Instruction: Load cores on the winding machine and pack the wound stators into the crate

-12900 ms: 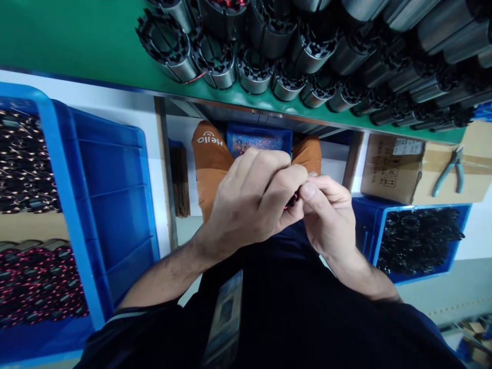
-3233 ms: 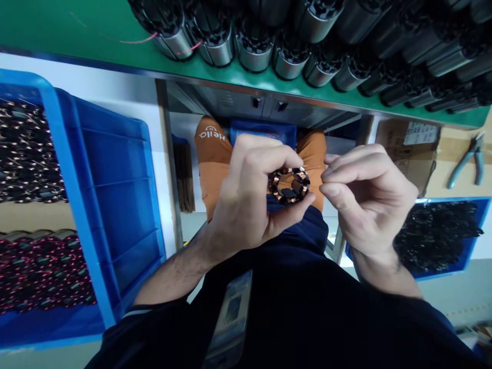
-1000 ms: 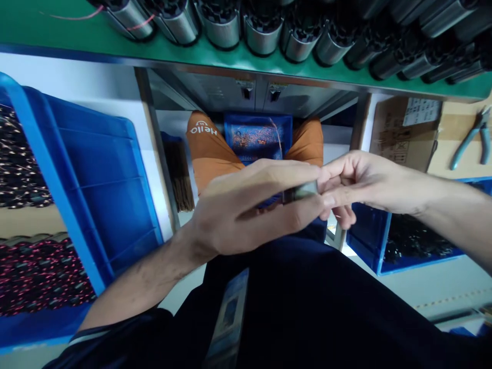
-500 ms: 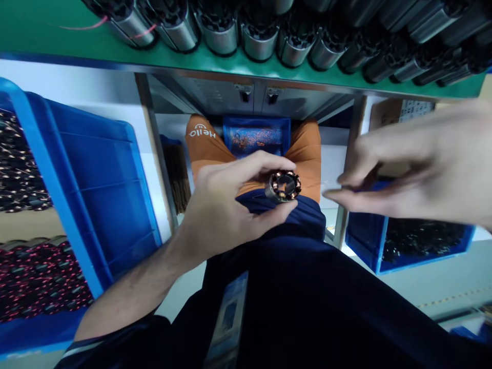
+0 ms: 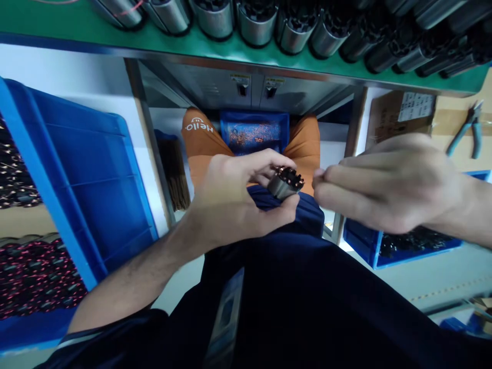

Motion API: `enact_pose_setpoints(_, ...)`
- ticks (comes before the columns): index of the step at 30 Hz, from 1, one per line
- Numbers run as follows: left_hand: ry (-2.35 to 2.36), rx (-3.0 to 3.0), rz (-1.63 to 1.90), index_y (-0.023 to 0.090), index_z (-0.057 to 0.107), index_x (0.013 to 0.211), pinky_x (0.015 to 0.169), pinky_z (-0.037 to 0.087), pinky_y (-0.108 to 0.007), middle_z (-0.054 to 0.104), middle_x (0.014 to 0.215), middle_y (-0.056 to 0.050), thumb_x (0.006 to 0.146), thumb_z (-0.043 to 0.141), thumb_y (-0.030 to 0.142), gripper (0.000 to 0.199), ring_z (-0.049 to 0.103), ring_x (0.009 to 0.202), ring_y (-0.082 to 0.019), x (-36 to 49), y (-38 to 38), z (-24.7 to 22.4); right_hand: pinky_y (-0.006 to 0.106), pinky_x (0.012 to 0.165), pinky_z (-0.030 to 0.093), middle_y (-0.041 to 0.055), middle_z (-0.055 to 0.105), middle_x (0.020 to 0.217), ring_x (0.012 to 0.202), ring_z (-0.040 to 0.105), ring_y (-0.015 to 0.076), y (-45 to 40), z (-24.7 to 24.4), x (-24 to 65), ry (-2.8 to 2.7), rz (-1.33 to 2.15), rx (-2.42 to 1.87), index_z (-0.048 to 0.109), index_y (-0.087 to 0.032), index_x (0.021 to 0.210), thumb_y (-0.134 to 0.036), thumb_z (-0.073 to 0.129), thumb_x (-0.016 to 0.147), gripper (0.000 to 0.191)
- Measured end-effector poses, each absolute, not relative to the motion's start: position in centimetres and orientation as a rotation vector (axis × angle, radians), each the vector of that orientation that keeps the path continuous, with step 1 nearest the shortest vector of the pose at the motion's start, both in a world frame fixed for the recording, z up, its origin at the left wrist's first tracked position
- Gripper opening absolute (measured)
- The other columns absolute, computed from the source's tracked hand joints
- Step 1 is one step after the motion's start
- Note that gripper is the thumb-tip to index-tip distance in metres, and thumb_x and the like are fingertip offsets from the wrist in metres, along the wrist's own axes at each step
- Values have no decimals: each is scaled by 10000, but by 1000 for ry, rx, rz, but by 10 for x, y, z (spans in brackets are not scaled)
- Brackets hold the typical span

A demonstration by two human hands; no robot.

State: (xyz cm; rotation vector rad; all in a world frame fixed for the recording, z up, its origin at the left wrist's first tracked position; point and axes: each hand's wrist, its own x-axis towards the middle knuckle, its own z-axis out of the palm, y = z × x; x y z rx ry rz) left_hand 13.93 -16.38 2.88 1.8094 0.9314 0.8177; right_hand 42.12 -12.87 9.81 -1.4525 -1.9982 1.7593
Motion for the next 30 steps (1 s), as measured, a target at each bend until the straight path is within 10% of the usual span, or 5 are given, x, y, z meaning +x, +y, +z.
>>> enact_pose_setpoints(4, 905, 1883, 969, 294, 807, 1322, 1096, 794, -404, 934, 1257, 16, 1031, 890, 172, 326, 930, 1121, -225, 135, -160, 24, 217, 581, 548, -24, 728, 742, 667, 664, 96, -115, 115, 433, -2085, 1556, -1461, 793, -261, 810, -591, 983, 1003, 427)
enact_pose_setpoints(8, 822, 2151, 1155, 345, 817, 1252, 1395, 664, -603, 922, 1348, 46, 1161, 828, 236, 142, 933, 1198, -229, 132, -154, 20, 209, 604, 662, 62, 897, 939, 770, 842, 156, -107, 100, 436, -1580, 2235, -1428, 889, -187, 1001, -795, 958, 984, 612)
enact_pose_setpoints(12, 670, 2176, 1002, 415, 822, 1271, 1304, 731, -530, 906, 1211, 133, 1242, 725, 271, 176, 940, 1139, -171, 134, -142, 27, 185, 461, 568, 20, 864, 814, 579, 767, 126, -115, 79, 424, -1363, 2575, -1311, 862, -199, 993, -704, 1028, 946, 534)
enact_pose_setpoints(21, 922, 2005, 965, 287, 801, 1290, 1171, 790, -429, 927, 1198, 19, 1057, 895, 258, 253, 934, 1080, -223, 141, -155, 32, 95, 508, 527, -52, 650, 664, 652, 670, 64, -121, 129, 428, -2057, 1481, -1447, 835, -289, 772, -549, 1043, 971, 388)
enact_pose_setpoints(30, 718, 2207, 1225, 396, 794, 1299, 1314, 731, -552, 888, 1245, 130, 1205, 733, 144, 276, 926, 1266, -191, 137, -154, 25, 184, 466, 535, 23, 866, 854, 576, 755, 111, -118, 92, 426, -1308, 2544, -1332, 871, -174, 1017, -638, 1043, 960, 499)
